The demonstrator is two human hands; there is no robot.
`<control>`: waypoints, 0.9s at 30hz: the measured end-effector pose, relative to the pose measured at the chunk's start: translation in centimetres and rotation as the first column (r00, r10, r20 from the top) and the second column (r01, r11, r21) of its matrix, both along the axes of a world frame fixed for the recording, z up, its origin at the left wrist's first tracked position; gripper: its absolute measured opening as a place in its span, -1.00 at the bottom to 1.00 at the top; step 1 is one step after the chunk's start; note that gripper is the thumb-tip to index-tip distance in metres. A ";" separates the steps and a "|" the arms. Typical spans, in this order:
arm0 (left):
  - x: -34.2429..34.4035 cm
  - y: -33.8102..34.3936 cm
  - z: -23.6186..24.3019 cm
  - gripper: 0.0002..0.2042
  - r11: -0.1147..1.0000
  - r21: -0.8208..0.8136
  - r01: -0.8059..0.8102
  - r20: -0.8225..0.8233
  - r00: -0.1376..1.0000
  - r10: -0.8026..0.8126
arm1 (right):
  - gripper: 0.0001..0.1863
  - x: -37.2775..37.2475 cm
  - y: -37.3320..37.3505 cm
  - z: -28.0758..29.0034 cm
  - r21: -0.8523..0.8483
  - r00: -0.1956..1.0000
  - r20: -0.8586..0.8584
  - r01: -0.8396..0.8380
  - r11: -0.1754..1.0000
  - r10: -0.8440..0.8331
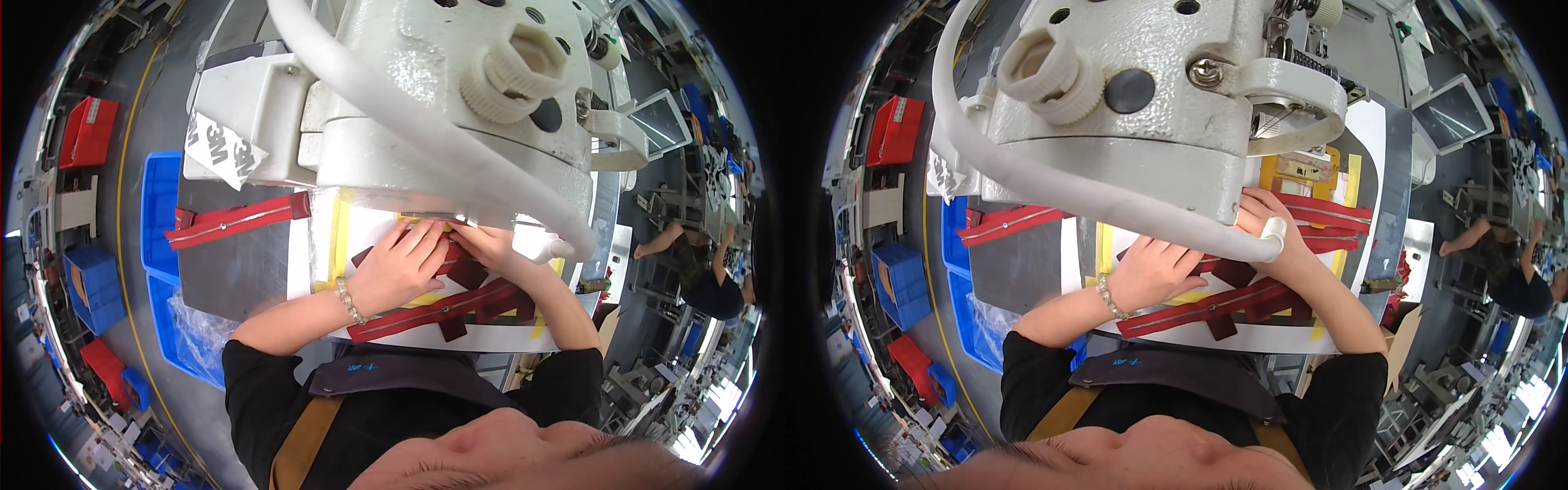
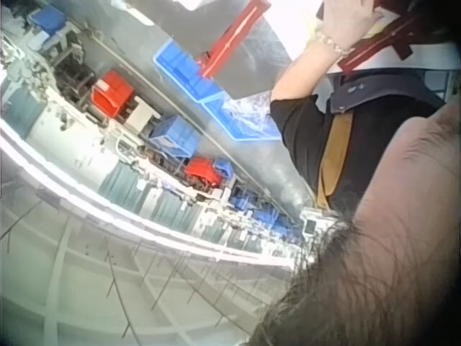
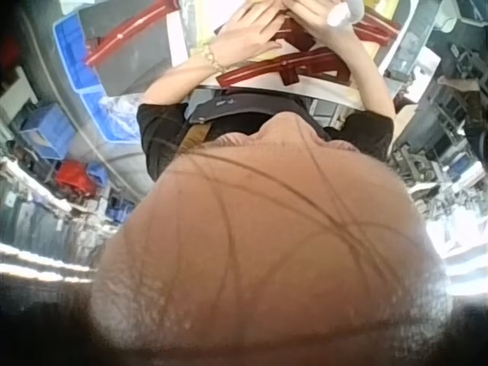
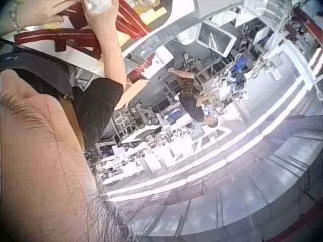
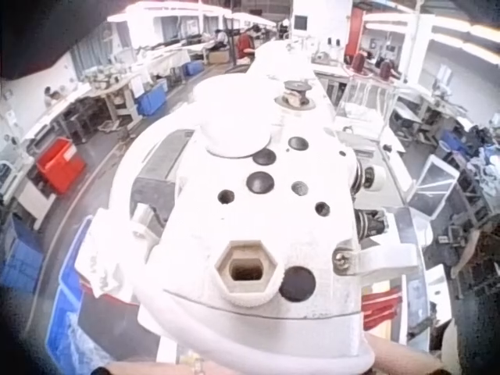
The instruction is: The person is sewing zippers onto leather strips using an industrial sewing machine.
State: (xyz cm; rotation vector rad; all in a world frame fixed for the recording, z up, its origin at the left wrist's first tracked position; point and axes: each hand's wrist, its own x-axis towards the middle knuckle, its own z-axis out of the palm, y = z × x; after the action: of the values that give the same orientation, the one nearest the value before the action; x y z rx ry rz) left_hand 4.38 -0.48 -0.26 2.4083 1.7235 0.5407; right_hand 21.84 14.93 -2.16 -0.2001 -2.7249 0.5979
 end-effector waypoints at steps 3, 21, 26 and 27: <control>-0.4 0.2 0.4 -0.42 1.000 0.006 0.008 0.012 1.000 -0.008 | -0.64 0.1 0.0 -0.4 0.033 1.000 -0.014 -0.003 0.999 0.003; -5.3 1.5 -0.4 -0.82 0.984 0.128 -0.121 0.115 0.988 0.107 | -0.73 -0.3 -0.6 -1.0 -0.015 0.997 0.014 0.072 0.997 -0.072; -6.1 2.2 -0.1 -0.79 0.981 0.191 -0.036 0.061 0.998 0.025 | -0.75 0.1 -0.5 -1.3 0.020 0.997 0.004 0.078 0.997 -0.078; -6.1 2.2 -0.2 -0.78 0.985 0.171 -0.034 0.066 0.998 0.023 | -0.75 0.1 -0.6 -1.3 0.008 0.997 0.011 0.073 0.997 -0.074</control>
State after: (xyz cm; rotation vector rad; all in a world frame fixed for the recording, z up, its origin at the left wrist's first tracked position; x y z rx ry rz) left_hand -1.76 1.75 -0.44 2.4526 1.7539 0.7922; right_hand 21.92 14.37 -3.50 -0.3014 -2.7176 0.5668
